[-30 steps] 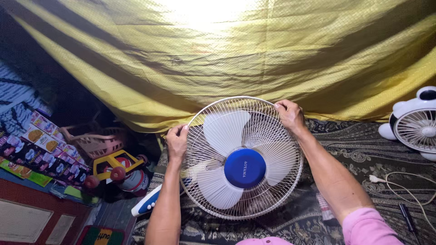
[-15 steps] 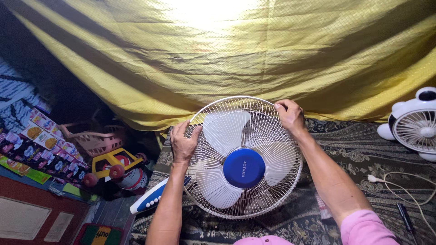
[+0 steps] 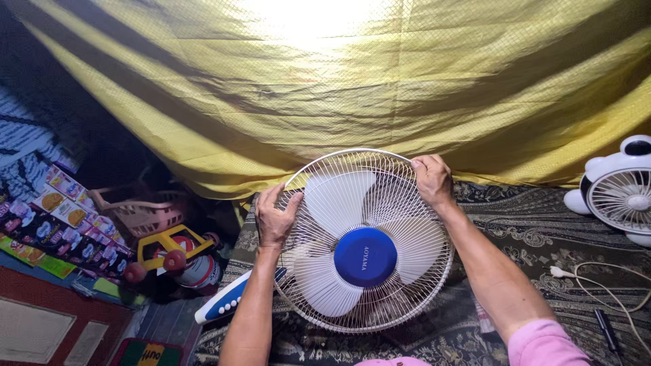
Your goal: The person uses a screwdriver to loosen screws on the front grille of a desk fan, then removes the grille, the fan blades, and the central hub. The components are placed on the table next to the fan base.
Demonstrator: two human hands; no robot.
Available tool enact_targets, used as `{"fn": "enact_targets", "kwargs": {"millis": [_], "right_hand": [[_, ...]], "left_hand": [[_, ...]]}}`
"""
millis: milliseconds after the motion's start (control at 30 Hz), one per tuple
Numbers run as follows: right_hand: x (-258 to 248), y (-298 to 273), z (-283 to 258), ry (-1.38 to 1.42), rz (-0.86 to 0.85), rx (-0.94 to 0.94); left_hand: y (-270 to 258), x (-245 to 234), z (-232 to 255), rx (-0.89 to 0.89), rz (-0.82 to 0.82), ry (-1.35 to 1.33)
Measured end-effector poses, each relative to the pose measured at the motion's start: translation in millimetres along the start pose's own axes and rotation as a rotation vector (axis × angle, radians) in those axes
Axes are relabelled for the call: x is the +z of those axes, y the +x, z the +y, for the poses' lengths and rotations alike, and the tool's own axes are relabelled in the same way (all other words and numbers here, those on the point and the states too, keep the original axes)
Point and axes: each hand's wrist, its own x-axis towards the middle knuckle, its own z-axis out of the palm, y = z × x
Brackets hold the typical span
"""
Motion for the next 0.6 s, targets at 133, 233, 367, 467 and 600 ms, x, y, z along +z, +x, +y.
{"fn": "enact_targets", "kwargs": {"millis": [133, 233, 367, 467, 600], "right_hand": [[-2, 0, 0, -0.042, 0.011, -0.112], [-3, 2, 1, -0.054, 0.010, -0.131], [1, 3, 5, -0.057, 0.006, -0.131], [1, 3, 7, -0.051, -0.022, -0.082], [-1, 3, 9, -0.023, -0.030, -0.042]], "left_hand": [[0, 1, -7, -0.024, -0.041, 0.002], [6, 2, -9, -0.109, -0.058, -0.052], [25, -2, -10, -0.410, -0.109, -0.146], [38, -9, -14, -0.503, -0.195, -0.150], [43, -5, -23, -0.470, -0.285, -0.074]]}}
